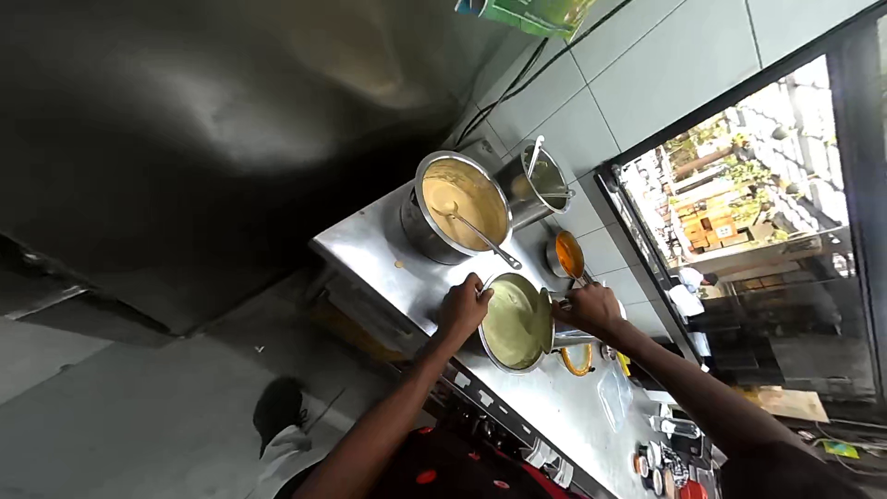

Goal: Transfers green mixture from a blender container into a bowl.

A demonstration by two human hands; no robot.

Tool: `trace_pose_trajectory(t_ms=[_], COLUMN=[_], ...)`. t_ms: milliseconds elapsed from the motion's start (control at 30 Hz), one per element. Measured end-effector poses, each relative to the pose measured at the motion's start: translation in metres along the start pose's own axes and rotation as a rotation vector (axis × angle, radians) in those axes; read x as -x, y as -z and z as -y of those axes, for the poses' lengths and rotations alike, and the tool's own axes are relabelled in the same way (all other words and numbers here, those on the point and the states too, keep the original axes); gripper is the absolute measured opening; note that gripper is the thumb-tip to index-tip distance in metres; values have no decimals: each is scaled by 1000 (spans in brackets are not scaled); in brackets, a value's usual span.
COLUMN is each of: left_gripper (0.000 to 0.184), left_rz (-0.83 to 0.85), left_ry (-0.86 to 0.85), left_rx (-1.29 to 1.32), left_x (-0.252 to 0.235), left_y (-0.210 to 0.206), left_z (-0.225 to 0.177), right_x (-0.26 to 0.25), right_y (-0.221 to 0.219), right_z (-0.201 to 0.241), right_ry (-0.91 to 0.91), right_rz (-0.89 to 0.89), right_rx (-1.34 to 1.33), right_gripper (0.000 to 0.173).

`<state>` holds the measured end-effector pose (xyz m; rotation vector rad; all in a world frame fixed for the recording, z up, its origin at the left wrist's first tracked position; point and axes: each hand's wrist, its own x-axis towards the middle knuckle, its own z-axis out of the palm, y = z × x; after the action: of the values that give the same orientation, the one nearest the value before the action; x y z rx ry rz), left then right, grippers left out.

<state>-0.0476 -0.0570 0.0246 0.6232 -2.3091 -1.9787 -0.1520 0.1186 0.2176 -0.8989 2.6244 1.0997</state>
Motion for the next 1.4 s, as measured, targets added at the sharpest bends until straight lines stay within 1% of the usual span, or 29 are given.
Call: trace_pose_trajectory(t_ms=[33,100,133,167,200,267,333,367,433,467,600,667,733,800,833,867,933,967,1067,1100,1167,1200,1267,1333,1400], left_gripper=[49,73,77,77,71,51,41,40,39,38,37,38,38,38,37,37,38,38,38,38,37,37,36,36,36], left_rz=[-15,-37,-61,-50,-19,32,9,-19,-50,-55,-74,-57,-81,-108,-105,-90,-66,-71,-56,-46,-28,-32,-47,-55,-47], left_ry=[10,48,52,76,105,153,159,162,162,154,144,122,105,104,97,96,95,99,129,130,119,110,114,110,109], left_rx=[-25,-87,-114,-126,-108,-24,70,103,127,130,131,135,126,120,114,111,112,113,98,90,90,83,79,73,64], left_x=[0,22,36,47,56,59,57,60,65,65,65,69,62,56,56,56,57,53,47,47,48,43,37,41,44], left_y=[6,6,-2,-13,-24,-36,-36,-36,-37,-39,-32,-32,-36,-33,-32,-30,-29,-28,-21,-18,-23,-26,-26,-22,-22], left_z=[-1,-1,3,9,14,19,16,14,13,12,8,8,9,13,12,9,7,7,6,5,6,8,11,9,6], right_x=[1,12,14,17,19,18,13,8,1,-1,-4,-6,-10,-9,-8,-8,-9,-11,-9,-8,-5,-7,-9,-4,0], right_y=[2,10,16,21,26,34,34,28,7,1,19,4,6,22,23,19,8,12,28,26,11,10,21,24,11], right_z=[-3,-8,-9,-10,-9,-6,-3,-2,0,-1,0,-1,-2,3,3,2,2,2,4,6,8,8,6,4,5], right_ry=[-6,12,20,23,32,54,54,47,14,-3,-23,-31,-38,-33,-29,-31,-36,-42,-31,-25,-26,-28,-45,-54,-59], right_rz=[-25,-112,-146,-155,-164,-212,-236,-203,-39,10,-37,18,33,-34,-73,-64,19,33,-80,-82,22,38,-9,-73,-16], right_rx=[-12,-56,-74,-83,-84,-70,-75,-72,-50,-42,-52,-50,-19,-17,-33,-51,-45,-39,-47,-56,-44,-27,-42,-84,-80], right_gripper=[61,59,59,59,60,60,60,61,62,62,61,63,63,63,63,63,64,63,61,61,61,61,59,60,63])
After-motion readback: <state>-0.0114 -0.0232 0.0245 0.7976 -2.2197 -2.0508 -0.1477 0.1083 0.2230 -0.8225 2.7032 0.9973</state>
